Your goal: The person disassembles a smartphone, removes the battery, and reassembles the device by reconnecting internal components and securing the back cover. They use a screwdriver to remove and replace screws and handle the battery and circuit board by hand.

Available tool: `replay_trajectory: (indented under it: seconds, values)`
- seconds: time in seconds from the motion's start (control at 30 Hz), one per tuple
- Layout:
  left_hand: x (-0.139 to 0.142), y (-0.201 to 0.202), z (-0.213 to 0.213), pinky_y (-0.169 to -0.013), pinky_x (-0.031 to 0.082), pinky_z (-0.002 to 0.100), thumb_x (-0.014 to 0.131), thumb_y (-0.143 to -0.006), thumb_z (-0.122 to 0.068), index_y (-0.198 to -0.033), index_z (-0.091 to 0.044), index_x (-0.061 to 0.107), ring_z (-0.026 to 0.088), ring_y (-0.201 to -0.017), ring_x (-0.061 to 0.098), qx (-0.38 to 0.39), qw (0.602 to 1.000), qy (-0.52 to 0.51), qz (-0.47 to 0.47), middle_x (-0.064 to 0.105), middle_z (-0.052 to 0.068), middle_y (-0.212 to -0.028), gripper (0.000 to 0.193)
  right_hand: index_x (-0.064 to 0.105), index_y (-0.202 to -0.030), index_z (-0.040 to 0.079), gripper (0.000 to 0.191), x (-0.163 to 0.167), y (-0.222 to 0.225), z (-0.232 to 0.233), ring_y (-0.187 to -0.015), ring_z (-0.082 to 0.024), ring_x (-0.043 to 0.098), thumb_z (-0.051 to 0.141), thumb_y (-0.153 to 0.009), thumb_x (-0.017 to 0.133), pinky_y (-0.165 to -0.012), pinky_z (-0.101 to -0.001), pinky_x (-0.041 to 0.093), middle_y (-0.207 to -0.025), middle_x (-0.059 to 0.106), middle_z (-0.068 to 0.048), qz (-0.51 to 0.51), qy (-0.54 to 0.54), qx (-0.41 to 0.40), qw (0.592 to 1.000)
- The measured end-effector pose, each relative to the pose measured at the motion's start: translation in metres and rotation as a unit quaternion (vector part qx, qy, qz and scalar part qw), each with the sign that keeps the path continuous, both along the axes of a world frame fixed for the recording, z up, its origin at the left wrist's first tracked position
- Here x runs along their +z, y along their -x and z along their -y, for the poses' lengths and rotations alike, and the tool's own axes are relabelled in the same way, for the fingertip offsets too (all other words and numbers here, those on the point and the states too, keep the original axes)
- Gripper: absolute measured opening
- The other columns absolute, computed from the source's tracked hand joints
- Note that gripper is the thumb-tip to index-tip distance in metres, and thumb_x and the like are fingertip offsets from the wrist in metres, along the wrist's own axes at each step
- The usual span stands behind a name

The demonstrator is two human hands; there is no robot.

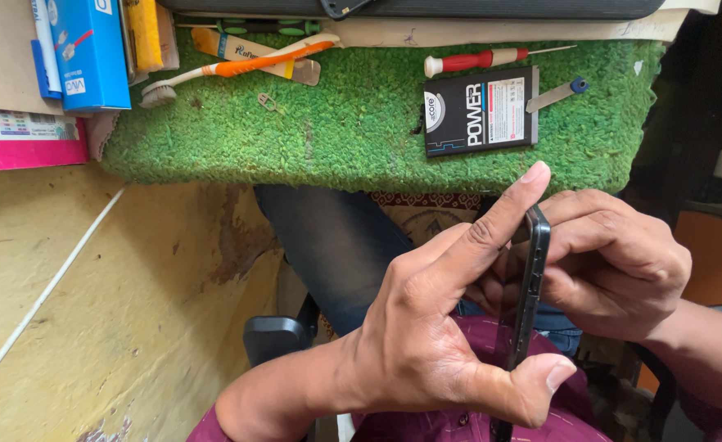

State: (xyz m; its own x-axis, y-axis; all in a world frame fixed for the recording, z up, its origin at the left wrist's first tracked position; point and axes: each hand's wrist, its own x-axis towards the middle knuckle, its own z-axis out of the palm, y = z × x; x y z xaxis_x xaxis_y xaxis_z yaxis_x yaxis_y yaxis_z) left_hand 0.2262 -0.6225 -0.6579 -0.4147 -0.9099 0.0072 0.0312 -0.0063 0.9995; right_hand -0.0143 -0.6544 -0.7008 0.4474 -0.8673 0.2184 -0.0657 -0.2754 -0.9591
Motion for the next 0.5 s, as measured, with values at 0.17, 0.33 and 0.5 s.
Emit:
replay_trajectory:
  seconds: [0.17,0.33,0.5]
  values:
    - [-0.001,0.000,0.002,-0.082,0.057,0.020,0.082,-0.087,-0.033,-0.169,-0.003,0.030,0.008,-0.083,0.062,0.002,1.000,-0.003,0.009,0.065,0.005,-0.103,0.101,0.065,-0.101,-0.001,0.020,0.004,-0.004,0.001,-0.090,-0.020,0.075,0.002,-0.085,0.077,-0.077,-0.0301,0.064,-0.103,0.071,-0.015,-0.047,0.058,-0.023,0.997]
    - [0.002,0.004,0.003,-0.083,0.057,0.020,0.083,-0.086,-0.032,-0.170,-0.002,0.030,0.008,-0.085,0.062,0.018,1.000,0.006,0.017,0.063,0.004,-0.102,0.103,0.064,-0.102,-0.003,0.024,0.011,-0.008,-0.004,-0.093,-0.027,0.074,-0.002,-0.082,0.078,-0.080,-0.0351,0.062,-0.102,0.069,-0.018,-0.100,0.141,-0.044,0.984]
    - [0.002,0.006,0.006,-0.079,0.056,0.020,0.085,-0.087,-0.033,-0.168,-0.001,0.031,0.009,-0.083,0.062,0.024,0.999,0.004,0.025,0.065,0.006,-0.105,0.103,0.066,-0.102,-0.005,0.024,0.013,-0.009,0.000,-0.093,-0.031,0.074,-0.003,-0.081,0.078,-0.081,-0.0376,0.062,-0.102,0.069,-0.020,-0.102,0.173,-0.043,0.979]
